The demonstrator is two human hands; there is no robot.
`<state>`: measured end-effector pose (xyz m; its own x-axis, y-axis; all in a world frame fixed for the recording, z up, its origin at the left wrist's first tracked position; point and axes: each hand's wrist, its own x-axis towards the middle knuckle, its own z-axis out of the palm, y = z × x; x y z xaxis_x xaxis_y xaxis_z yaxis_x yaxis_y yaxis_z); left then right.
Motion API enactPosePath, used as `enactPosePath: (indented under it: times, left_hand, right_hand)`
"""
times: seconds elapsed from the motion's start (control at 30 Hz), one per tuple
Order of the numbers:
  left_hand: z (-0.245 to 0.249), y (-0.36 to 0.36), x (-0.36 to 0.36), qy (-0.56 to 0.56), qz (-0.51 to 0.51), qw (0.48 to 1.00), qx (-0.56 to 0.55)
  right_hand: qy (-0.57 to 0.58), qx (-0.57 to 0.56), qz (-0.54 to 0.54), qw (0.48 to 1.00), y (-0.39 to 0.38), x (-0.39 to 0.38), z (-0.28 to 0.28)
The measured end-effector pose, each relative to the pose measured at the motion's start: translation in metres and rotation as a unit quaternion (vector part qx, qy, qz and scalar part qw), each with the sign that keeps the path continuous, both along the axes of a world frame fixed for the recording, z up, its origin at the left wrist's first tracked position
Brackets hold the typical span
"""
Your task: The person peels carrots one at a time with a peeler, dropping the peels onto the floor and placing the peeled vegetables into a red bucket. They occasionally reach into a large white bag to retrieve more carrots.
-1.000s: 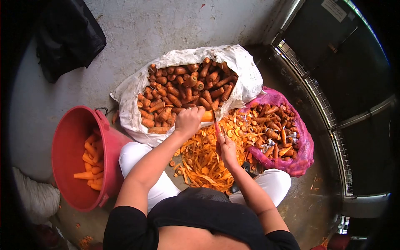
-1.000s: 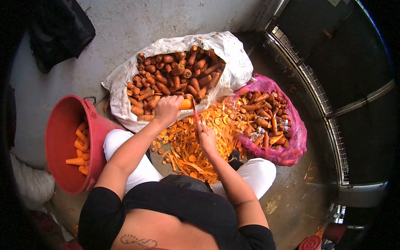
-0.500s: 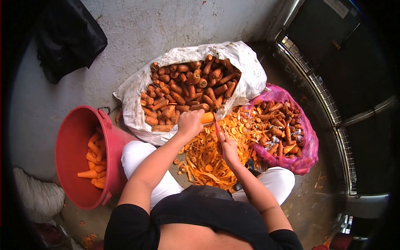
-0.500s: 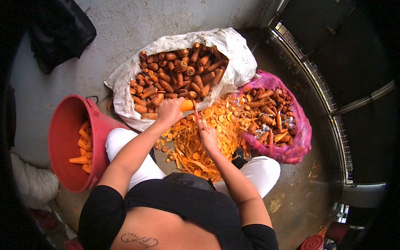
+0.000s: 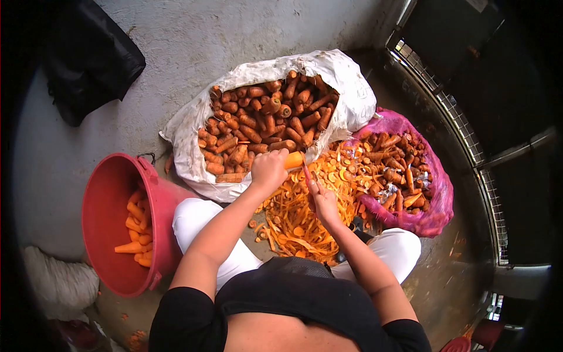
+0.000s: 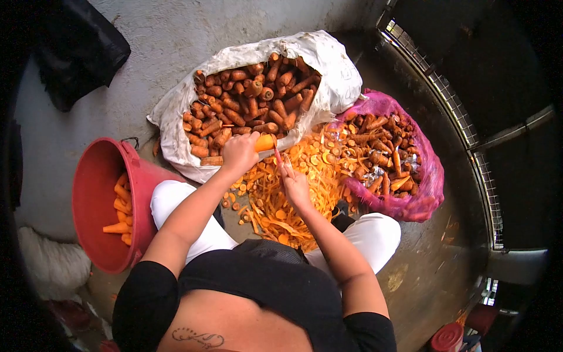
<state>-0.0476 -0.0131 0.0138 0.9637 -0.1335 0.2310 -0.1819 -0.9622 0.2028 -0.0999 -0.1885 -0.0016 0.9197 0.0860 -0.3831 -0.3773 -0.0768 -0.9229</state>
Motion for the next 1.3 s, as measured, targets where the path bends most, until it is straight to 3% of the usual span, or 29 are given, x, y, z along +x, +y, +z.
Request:
enactPosePath:
  times: [0.1, 0.2, 0.3, 0.43, 0.53, 0.7, 0.8, 0.9, 1.03, 1.13, 1.23, 1.3]
  left_hand:
    - [0.005, -0.002, 0.0, 0.046, 0.004, 0.999, 0.009]
    - [0.027, -0.008, -0.001, 0.26, 0.106, 0.945, -0.168]
    - [0.022, -0.005, -0.001, 0.249, 0.074, 0.959, -0.116]
    - [0.028, -0.001, 0.002, 0.295, 0.041, 0.946, -0.129]
    - [0.023, 0.004, 0.008, 0.364, 0.017, 0.922, -0.134]
    - [0.015, 0.009, 0.005, 0.469, 0.001, 0.84, -0.274]
    - [0.013, 0.003, -0.006, 0.495, 0.0, 0.83, -0.258]
    - [0.024, -0.017, -0.029, 0.255, -0.009, 0.962, -0.093]
    - [0.043, -0.031, -0.043, 0.253, -0.01, 0.965, -0.073]
    - [0.035, -0.026, -0.046, 0.314, -0.041, 0.94, -0.124]
    - [0.03, -0.02, -0.042, 0.4, -0.076, 0.865, -0.294]
    - [0.038, -0.022, -0.043, 0.451, -0.061, 0.819, -0.349]
  right_hand:
    - [-0.011, -0.008, 0.006, 1.0, -0.003, 0.0, -0.014]
    - [-0.03, -0.036, 0.015, 0.999, -0.006, 0.0, -0.013]
    - [-0.024, -0.103, 0.038, 0.994, -0.011, 0.0, -0.014]
    - [-0.037, -0.155, 0.069, 0.985, -0.019, -0.005, -0.004]
    - [-0.069, -0.178, 0.079, 0.978, -0.024, -0.009, -0.019]
    - [-0.093, -0.207, 0.097, 0.969, -0.034, -0.022, -0.012]
    - [-0.078, -0.226, 0.11, 0.965, -0.04, -0.031, -0.005]
    - [-0.08, -0.22, 0.083, 0.969, -0.045, -0.041, -0.012]
    - [-0.107, -0.206, 0.064, 0.971, -0.053, -0.056, -0.018]
    - [-0.125, -0.227, 0.073, 0.963, -0.058, -0.066, -0.015]
    - [-0.159, -0.22, 0.072, 0.96, -0.062, -0.071, -0.012]
    - [-0.185, -0.207, 0.077, 0.958, -0.068, -0.073, -0.009]
